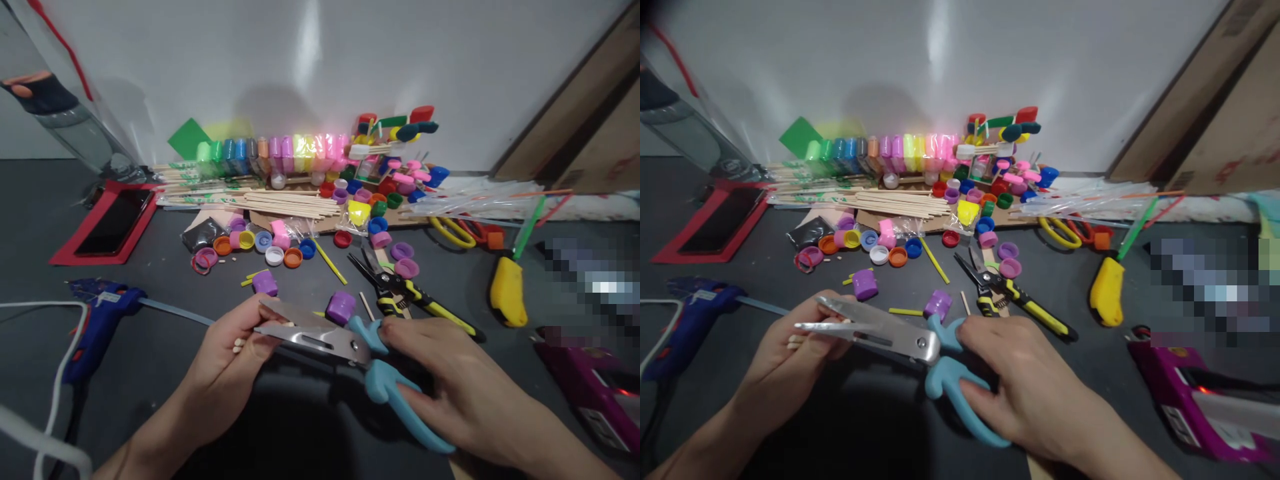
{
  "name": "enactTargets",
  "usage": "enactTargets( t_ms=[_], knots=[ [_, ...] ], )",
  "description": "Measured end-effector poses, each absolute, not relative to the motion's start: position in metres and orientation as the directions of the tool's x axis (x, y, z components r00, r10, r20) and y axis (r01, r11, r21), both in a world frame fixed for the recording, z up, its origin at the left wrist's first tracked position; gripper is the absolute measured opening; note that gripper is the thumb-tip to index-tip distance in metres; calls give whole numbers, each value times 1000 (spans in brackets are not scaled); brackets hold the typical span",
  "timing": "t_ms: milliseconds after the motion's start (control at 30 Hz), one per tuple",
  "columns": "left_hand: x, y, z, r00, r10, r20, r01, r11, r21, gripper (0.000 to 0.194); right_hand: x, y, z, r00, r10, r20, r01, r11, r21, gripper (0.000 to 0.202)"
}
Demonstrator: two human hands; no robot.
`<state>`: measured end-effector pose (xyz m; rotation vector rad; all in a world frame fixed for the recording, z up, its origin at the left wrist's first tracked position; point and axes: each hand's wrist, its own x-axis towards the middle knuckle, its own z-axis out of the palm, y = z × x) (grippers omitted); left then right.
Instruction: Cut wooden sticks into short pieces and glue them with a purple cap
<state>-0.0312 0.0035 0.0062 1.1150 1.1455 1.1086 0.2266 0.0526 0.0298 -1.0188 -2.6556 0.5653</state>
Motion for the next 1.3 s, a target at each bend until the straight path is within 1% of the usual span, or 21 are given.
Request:
enactTargets(
  t_ms=[200, 333, 433, 500, 600, 733, 867, 1067, 1133, 1300],
  knots=[
    [-30, 3, 8, 87, 991, -104, -129, 115, 985, 25, 224, 50, 31, -742, 664, 97, 575, 704, -417, 13],
    [-30, 3, 6, 71, 992, -108, -115, 116, 987, 28, 225, 48, 30, -754, 645, 126, 562, 732, -385, 21],
    [-30, 3, 4, 42, 989, -140, -98, 144, 985, 28, 227, 50, 28, -757, 635, 155, 558, 751, -353, 22],
    [-31, 3, 3, 48, 988, -149, -98, 153, 983, 29, 228, 52, 27, -753, 639, 159, 560, 748, -355, 22],
    [-31, 4, 4, 59, 987, -152, -127, 158, 979, 31, 227, 54, 26, -739, 655, 159, 567, 732, -376, 20],
    [-29, 7, 7, 67, 983, -169, -199, 179, 963, 33, 225, 53, 28, -728, 667, 160, 573, 720, -392, 12],
    [-27, 7, 10, 108, 974, -197, -271, 219, 937, 36, 224, 53, 30, -732, 668, 136, 576, 712, -401, 11],
    [-30, 7, 8, 100, 974, -204, -206, 220, 953, 38, 227, 53, 30, -748, 656, 104, 567, 713, -413, 11],
    [-31, 6, 8, 99, 976, -195, -183, 210, 960, 37, 228, 53, 30, -754, 650, 93, 566, 716, -409, 14],
    [-30, 7, 9, 55, 985, -164, -161, 171, 972, 33, 230, 54, 27, -754, 644, 128, 551, 727, -410, 21]
  ],
)
